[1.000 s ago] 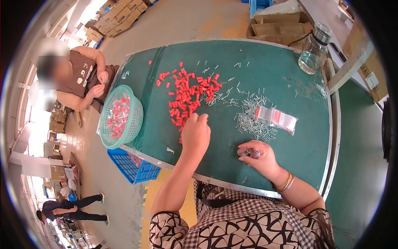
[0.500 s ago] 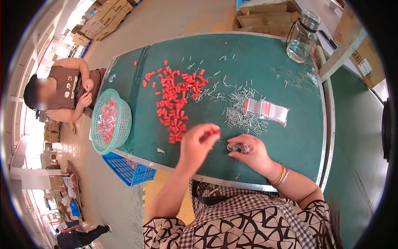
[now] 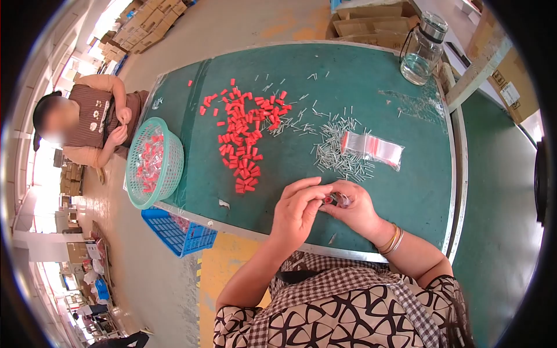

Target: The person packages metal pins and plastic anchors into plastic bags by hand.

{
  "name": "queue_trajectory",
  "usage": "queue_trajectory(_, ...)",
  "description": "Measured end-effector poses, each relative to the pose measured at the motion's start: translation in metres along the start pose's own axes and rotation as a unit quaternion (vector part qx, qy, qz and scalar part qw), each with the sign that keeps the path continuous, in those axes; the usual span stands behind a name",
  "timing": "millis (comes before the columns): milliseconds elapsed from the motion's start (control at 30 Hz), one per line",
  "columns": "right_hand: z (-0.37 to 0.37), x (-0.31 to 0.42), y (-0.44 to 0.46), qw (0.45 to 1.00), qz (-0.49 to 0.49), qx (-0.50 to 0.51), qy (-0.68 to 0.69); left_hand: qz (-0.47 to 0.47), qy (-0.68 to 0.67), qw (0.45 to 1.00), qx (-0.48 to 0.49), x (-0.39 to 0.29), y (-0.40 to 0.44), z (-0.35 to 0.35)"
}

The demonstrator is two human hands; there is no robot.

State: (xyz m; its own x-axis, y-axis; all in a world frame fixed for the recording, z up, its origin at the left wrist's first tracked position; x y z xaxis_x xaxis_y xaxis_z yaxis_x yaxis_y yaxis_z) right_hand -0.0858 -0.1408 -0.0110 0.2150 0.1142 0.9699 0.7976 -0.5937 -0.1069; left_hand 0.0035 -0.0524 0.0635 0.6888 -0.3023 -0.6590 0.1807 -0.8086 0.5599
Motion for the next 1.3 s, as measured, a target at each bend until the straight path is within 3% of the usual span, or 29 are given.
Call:
queue_trajectory(100, -0.002, -0.002, 0.001, 1.000, 0.009, 0.002, 0.003, 0.026, 0.030, 0.998, 0.054, 0.006, -0.004, 0.019)
queue_trajectory(200, -0.005, -0.001, -0.001, 0.999, 0.004, -0.014, 0.037, 0.037, 0.044, 0.998, 0.029, 0.005, -0.004, 0.010)
queue_trajectory(400, -0.003, 0.000, 0.001, 0.999, -0.003, -0.005, 0.040, -0.025, 0.041, 0.998, 0.037, 0.014, -0.015, 0.007)
queue_trajectory(600, -0.002, 0.001, 0.001, 0.999, 0.002, 0.006, 0.038, 0.058, 0.187, 0.975, 0.106, 0.003, -0.015, 0.012)
queue_trajectory(700, -0.002, 0.001, 0.001, 1.000, -0.006, 0.005, 0.029, 0.049, 0.178, 0.976, 0.114, 0.005, -0.015, 0.012)
queue_trajectory(800, -0.001, 0.006, 0.000, 1.000, -0.020, 0.002, 0.009, -0.031, 0.080, 0.991, 0.100, 0.018, -0.021, 0.011)
queue_trajectory(900, 0.000, 0.009, -0.001, 0.998, -0.052, -0.015, -0.021, -0.030, 0.026, 0.997, 0.063, 0.011, -0.018, 0.009)
queue_trajectory(1100, -0.002, 0.012, -0.002, 0.995, -0.069, -0.029, -0.063, 0.014, 0.124, 0.989, 0.077, 0.004, -0.017, 0.014)
queue_trajectory(1300, -0.001, 0.012, -0.002, 0.995, -0.085, -0.029, -0.049, -0.018, 0.089, 0.990, 0.111, 0.004, -0.014, 0.019)
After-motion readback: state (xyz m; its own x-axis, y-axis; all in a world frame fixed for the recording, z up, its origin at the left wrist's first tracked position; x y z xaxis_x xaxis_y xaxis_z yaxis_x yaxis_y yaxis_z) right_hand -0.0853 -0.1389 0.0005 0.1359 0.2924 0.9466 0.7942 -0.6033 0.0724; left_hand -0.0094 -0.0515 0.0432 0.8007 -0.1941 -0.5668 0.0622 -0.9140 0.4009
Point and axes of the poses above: each hand's wrist, its own y-axis towards the middle knuckle, its own z-axis out of the palm, x = y × z, the point moved 9 cm from there along y, towards the middle knuckle, and after that the axes turned 10 degrees about z, right-handed, at the moved point
